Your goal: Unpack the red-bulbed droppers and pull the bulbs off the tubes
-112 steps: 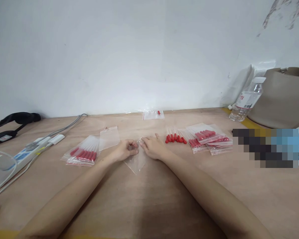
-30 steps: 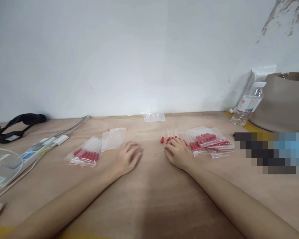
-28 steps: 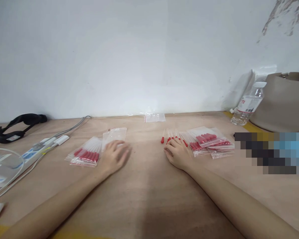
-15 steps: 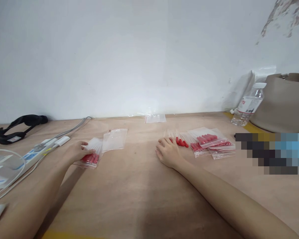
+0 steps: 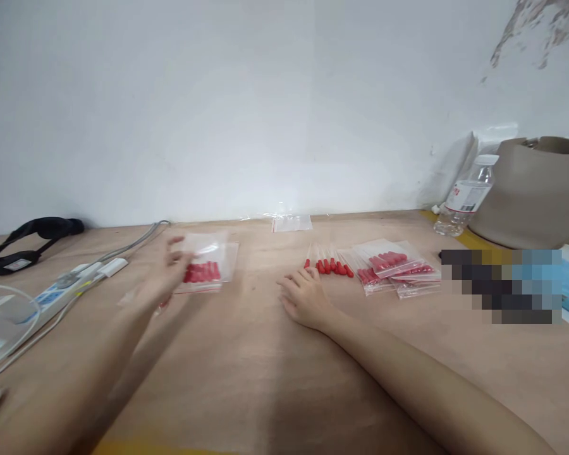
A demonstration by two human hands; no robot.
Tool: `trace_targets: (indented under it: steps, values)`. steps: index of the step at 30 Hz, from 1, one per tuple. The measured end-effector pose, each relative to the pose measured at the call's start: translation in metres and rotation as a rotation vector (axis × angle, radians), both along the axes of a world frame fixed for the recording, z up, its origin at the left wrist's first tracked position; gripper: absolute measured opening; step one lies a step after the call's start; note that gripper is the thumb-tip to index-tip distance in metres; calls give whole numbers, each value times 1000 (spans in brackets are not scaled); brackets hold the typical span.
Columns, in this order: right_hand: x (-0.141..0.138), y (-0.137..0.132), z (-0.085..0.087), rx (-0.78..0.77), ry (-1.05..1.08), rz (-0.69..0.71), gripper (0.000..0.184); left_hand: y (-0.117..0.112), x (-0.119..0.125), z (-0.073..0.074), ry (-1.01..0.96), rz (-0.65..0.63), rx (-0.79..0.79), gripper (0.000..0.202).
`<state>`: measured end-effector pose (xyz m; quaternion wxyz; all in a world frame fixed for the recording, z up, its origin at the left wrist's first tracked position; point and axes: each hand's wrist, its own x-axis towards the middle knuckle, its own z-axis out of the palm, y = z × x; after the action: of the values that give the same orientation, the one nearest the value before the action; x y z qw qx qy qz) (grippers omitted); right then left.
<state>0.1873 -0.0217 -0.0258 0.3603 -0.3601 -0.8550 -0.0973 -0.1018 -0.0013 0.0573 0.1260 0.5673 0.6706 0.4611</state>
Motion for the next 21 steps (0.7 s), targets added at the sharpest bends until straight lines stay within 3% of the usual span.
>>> trace_targets:
  steps: [4,8,12,15,18,21]
  values:
    - [-7,-5,-2,-3,16,118,42,15,63,-49,-147,-300,-144,36]
    - [-6,2,-6,-3,42,169,26,21,93,-79,-100,-335,-125,30]
    - [-4,8,-9,25,10,185,16,6,94,-79,-2,-353,13,29]
    - [-4,8,-9,17,19,177,15,-14,87,-71,196,-564,169,25]
    - [-4,8,-10,-19,36,181,15,-26,83,-68,356,-814,220,21]
    - [-3,8,-11,-29,42,180,14,-26,84,-71,406,-837,282,13]
